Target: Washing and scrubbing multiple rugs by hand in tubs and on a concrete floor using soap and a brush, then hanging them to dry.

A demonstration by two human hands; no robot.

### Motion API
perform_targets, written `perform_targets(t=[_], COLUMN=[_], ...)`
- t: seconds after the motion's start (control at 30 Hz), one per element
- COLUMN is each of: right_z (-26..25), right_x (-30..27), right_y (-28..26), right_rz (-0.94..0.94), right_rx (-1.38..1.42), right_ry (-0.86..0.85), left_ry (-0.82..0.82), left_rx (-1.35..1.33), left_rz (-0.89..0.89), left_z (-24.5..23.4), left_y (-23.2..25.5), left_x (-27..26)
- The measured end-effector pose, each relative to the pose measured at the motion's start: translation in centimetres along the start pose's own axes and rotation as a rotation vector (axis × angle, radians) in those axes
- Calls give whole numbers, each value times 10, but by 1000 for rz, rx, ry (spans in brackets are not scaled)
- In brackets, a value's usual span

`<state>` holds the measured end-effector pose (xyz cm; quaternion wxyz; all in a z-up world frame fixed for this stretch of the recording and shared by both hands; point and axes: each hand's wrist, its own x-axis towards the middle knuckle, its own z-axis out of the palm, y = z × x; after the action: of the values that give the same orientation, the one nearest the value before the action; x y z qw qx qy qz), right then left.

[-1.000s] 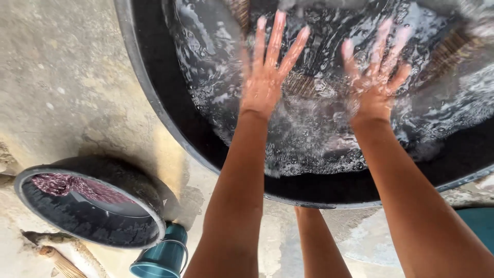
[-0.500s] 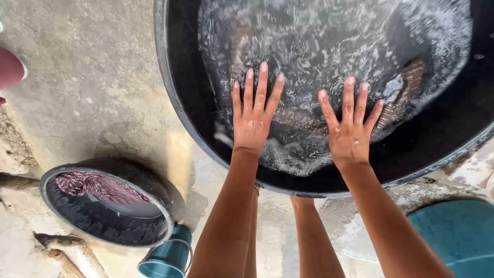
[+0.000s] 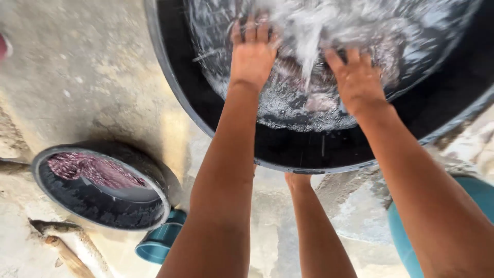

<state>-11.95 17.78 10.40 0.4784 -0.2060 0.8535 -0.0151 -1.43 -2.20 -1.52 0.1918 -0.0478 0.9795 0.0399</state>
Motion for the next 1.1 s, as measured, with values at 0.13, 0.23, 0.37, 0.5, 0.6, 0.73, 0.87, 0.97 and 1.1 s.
perform_targets(t=[0.13,0.23,0.37,0.5,0.6,0.73,0.87,0.97,1.1], right_z=[-46,-105,-183,-249,-295,-351,-407,-441,-470], right_x=[-48,-104,-175,-270,-353,-452,-530,-578,-623], right_y=[-2,-26,-46,-73,-105,-127,-158,-172,-186], right_rz=[-213,-84,-120,-70,-123,-227,-326,-452,-474], right_rx=[-309,-109,-141,34,27,46,23,39,91], right_ry=[239,102,209,170,258,416,606,768,920], left_ry=[142,204,282,2,-42,83,244,276,525], left_rx=[12,8,-1,-93,-140,-199,-196,-182,-219], left_rz=[85,106,106,105,128,133,96,40,37], left_z=[-119,-187,-307,-430,-516,-601,-710,-782,-850], left_y=[-22,-39,-43,-45,-50,-52,-60,-62,-62], left_x=[-28,-48,-73,-119,-172,-243,-285,-313,-350])
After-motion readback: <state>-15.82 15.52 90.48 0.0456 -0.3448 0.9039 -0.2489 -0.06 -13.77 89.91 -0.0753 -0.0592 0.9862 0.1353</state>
